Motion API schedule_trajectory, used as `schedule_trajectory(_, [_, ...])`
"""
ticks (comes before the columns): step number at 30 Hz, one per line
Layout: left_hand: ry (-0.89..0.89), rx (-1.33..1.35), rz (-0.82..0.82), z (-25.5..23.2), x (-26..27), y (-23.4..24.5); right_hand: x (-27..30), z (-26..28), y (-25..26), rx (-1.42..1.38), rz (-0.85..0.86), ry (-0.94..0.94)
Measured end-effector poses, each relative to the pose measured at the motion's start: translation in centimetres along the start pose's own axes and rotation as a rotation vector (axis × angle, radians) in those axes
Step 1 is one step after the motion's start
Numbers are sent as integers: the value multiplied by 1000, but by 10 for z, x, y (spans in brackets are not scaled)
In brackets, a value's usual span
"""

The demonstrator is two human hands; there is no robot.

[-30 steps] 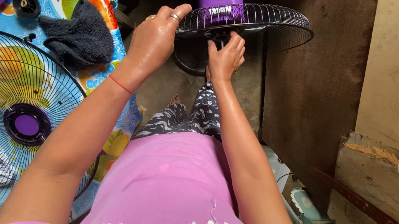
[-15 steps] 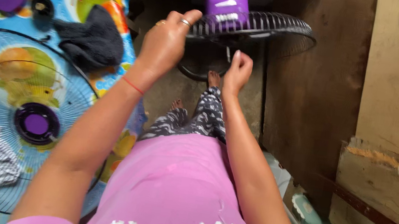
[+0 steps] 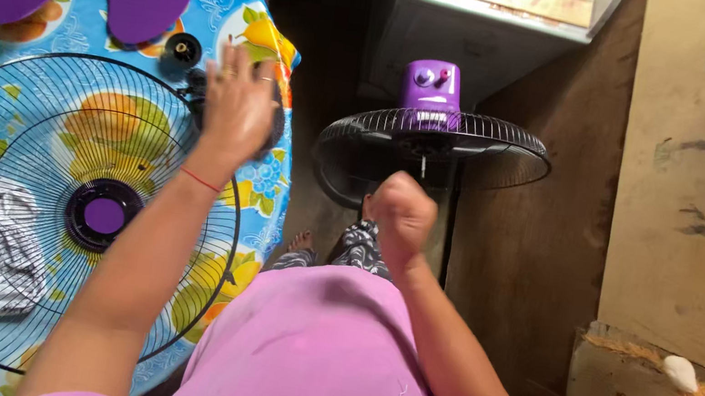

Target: The person wipes the front grill of a purple electric fan with a dark cloth, then moves to the back grill and wipes it as well. The person handles the fan's grills and uses a cloth to clean the surfaces.

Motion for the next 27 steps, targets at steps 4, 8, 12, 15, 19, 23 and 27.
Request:
schedule_trajectory(4, [35, -28, 59, 30, 19, -32, -19, 93, -10, 67, -219, 314])
schedule_trajectory(8, [195, 347, 66, 36, 26, -48, -31, 107, -8, -42, -334, 77])
schedule_trajectory(12, [-42, 163, -234, 32, 20, -38, -9, 50, -17, -54, -253, -388])
schedule_trajectory(15, [-189, -165, -256, 19, 10, -11, 21, 9, -38, 183, -63, -456])
schedule_trajectory(19, [52, 478, 191, -4, 7, 49, 42, -19, -19, 135, 23, -710])
schedule_trajectory(23, [-117, 1255, 81, -117, 25, 98, 51, -34, 18, -628, 19, -1066])
schedule_trajectory(27, [-629, 1382, 306, -209, 30, 67, 81, -67, 52, -927, 93, -1066])
Point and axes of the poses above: each hand's wrist, its own x-axis away from the middle knuckle, its own y-axis out of the back of the hand, z = x × y, the point moved 2 cm from there along -x, towards the middle knuckle, and after that the axes turned 15 degrees about -y, right-handed, at the moved point
